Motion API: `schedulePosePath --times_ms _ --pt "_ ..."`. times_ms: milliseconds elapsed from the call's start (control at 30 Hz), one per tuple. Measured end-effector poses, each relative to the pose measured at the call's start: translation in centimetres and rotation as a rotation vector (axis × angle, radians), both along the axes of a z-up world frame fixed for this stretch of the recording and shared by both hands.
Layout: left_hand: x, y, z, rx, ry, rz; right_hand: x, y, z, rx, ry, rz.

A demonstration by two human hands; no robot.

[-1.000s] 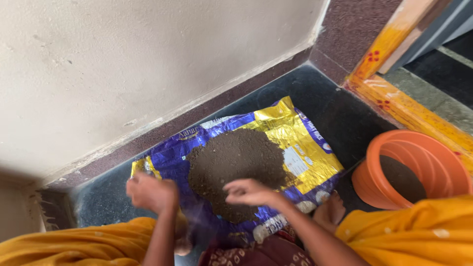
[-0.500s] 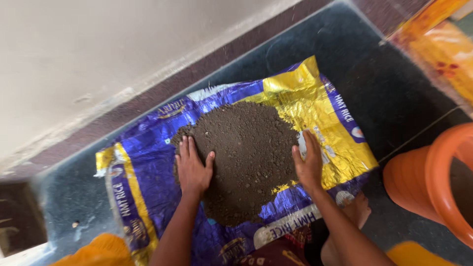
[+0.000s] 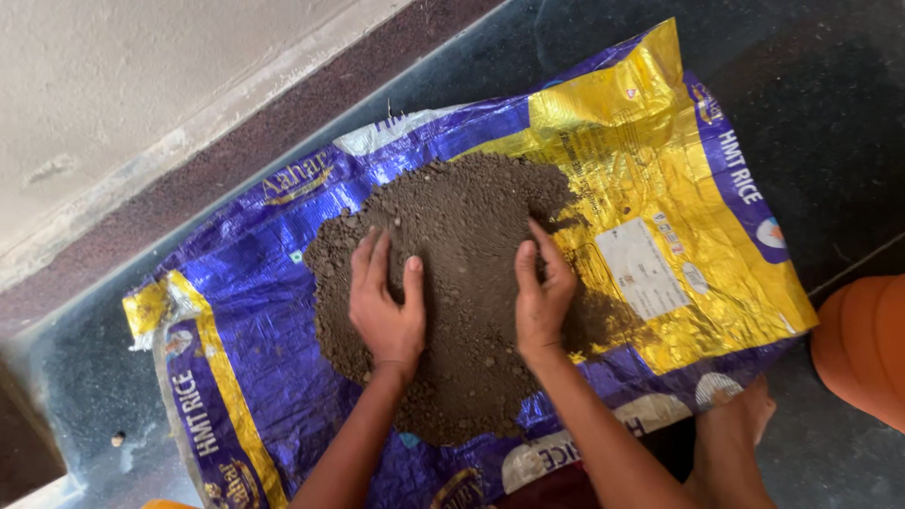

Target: The person mixes soil on a plastic bag by hand and then transfers the soil into a plastic pot.

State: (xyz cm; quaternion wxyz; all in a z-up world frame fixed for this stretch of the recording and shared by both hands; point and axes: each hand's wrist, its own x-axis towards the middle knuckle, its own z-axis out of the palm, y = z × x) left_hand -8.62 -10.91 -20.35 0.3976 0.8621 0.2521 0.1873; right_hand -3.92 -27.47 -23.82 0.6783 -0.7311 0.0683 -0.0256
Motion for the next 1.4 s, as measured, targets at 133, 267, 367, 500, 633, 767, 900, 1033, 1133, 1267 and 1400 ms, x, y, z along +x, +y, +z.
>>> schedulePosePath --times_ms 133,267,367,500,633,767,900,1033,1133,1267,1400 --pt "0.5 -2.1 -0.1 -0.14 -0.058 0.055 -0.8 1.5 0.7 0.407 0.3 -0.095" --pt "-0.5 -4.8 -0.7 -0.311 -0.031 0.194 -2.4 1.6 0.2 0.892 0.73 -0.083" --pt "0.6 -6.0 1.0 -0.356 0.001 0.268 -2.5 1.7 -0.7 1.084 0.681 -0.023" --pt "0.7 -7.3 4.1 -0.777 0.112 0.318 -2.4 0.6 -2.2 1.259 0.67 0.116" --pt "1.0 -6.8 5.7 -0.805 -0.002 0.243 -1.4 0.3 -1.9 1.223 0.643 0.244" --pt "1.8 -5.3 6.0 -0.829 -0.126 0.216 0.7 0.2 1.0 1.012 0.742 0.251" --pt "2.7 -3.8 7.8 -1.036 -0.27 0.177 2.6 0.1 4.8 0.792 0.76 0.15" --pt "2.9 -2.5 11.6 -1.136 -0.112 0.216 3.8 0.0 7.0 0.528 0.585 0.132" --pt "2.5 -1.6 13.0 -0.971 0.015 0.158 3.8 0.5 11.9 0.401 0.63 0.032" --pt "2.0 -1.1 12.0 -0.753 0.263 0.09 3.2 0.8 13.6 0.039 0.667 0.066" --pt "2.4 0.8 9.5 -0.295 0.525 0.022 5.6 -1.3 8.9 -0.434 0.238 0.588"
